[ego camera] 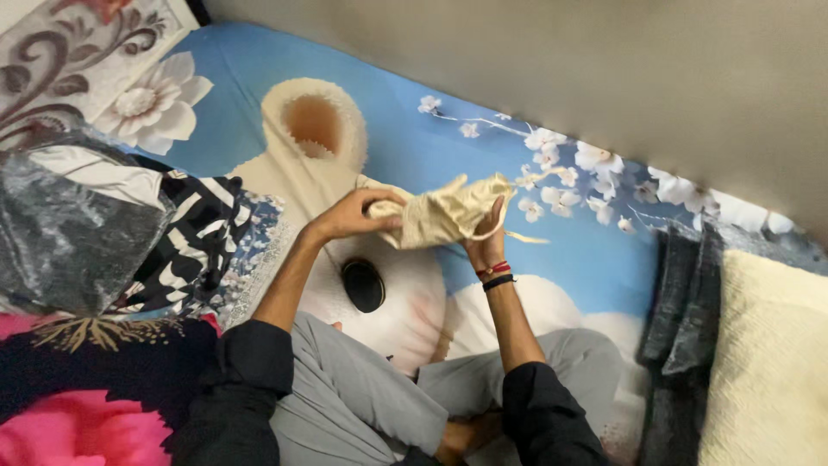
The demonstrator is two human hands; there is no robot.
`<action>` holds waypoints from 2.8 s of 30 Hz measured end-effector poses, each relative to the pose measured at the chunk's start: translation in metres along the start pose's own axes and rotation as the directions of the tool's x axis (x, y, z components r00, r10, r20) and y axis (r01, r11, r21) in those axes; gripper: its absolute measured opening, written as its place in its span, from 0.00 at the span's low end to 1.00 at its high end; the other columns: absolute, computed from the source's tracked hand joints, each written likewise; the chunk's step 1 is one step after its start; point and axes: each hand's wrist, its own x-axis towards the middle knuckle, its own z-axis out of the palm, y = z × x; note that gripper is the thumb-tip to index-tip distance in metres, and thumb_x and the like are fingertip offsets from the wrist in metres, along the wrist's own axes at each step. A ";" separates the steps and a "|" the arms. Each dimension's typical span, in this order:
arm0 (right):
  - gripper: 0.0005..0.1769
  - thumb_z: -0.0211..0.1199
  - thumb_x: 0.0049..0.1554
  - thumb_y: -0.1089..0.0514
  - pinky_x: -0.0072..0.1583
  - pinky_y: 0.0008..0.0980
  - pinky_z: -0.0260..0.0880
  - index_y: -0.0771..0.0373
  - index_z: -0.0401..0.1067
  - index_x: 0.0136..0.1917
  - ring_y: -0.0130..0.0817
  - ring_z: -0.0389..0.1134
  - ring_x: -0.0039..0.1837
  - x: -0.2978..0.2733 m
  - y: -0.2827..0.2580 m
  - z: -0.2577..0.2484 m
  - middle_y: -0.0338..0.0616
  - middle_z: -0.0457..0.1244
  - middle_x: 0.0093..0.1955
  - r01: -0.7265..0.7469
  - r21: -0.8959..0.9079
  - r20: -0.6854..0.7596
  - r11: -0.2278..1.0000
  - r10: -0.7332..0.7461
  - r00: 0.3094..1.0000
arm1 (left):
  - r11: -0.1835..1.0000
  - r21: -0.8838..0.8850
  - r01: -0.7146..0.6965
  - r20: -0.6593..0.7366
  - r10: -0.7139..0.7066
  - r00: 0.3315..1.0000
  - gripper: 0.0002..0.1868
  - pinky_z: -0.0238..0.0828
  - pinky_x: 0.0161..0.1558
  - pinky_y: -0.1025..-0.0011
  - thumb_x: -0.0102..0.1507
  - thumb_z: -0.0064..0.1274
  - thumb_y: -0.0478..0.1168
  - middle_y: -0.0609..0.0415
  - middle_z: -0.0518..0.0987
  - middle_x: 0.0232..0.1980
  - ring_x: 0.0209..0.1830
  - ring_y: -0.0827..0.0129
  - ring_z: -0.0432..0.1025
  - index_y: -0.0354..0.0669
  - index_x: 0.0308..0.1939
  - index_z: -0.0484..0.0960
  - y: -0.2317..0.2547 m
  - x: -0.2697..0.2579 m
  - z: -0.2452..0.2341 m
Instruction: The person inserts pillows into drawstring pillowcases, folds the pillowcases over the pillows, and ties the drawstrings to secure them. The person handles two pillows and two pillowcases, completing the task for each item sequentially.
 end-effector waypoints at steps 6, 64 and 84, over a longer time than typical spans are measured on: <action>0.34 0.66 0.62 0.42 0.60 0.39 0.73 0.65 0.63 0.72 0.36 0.68 0.62 -0.018 0.023 -0.157 0.46 0.63 0.64 0.013 -0.318 -0.423 0.948 -0.154 0.893 | 0.690 0.687 0.228 0.343 -0.585 0.735 0.28 0.74 0.52 0.64 0.50 0.70 0.59 0.49 0.87 0.49 0.48 0.61 0.79 0.52 0.50 0.90 -0.104 -0.007 0.079; 0.29 0.56 0.66 0.52 0.62 0.43 0.77 0.55 0.51 0.76 0.41 0.71 0.64 0.138 -0.159 -0.066 0.47 0.56 0.72 0.358 -0.586 -0.003 0.727 -0.444 0.896 | 0.986 -0.166 -0.032 -0.799 -0.115 0.591 0.49 0.72 0.58 0.57 0.60 0.64 0.58 0.36 0.61 0.68 0.63 0.52 0.70 0.41 0.74 0.54 -0.037 0.166 -0.080; 0.20 0.62 0.61 0.50 0.33 0.36 0.71 0.62 0.62 0.59 0.37 0.67 0.31 -0.021 -0.012 -0.179 0.39 0.62 0.42 -0.120 -0.592 -0.556 0.797 -0.295 0.777 | 0.842 -0.316 0.438 -0.543 -0.539 0.644 0.33 0.70 0.40 0.68 0.61 0.63 0.44 0.44 0.81 0.45 0.39 0.65 0.72 0.39 0.64 0.64 -0.219 0.036 0.080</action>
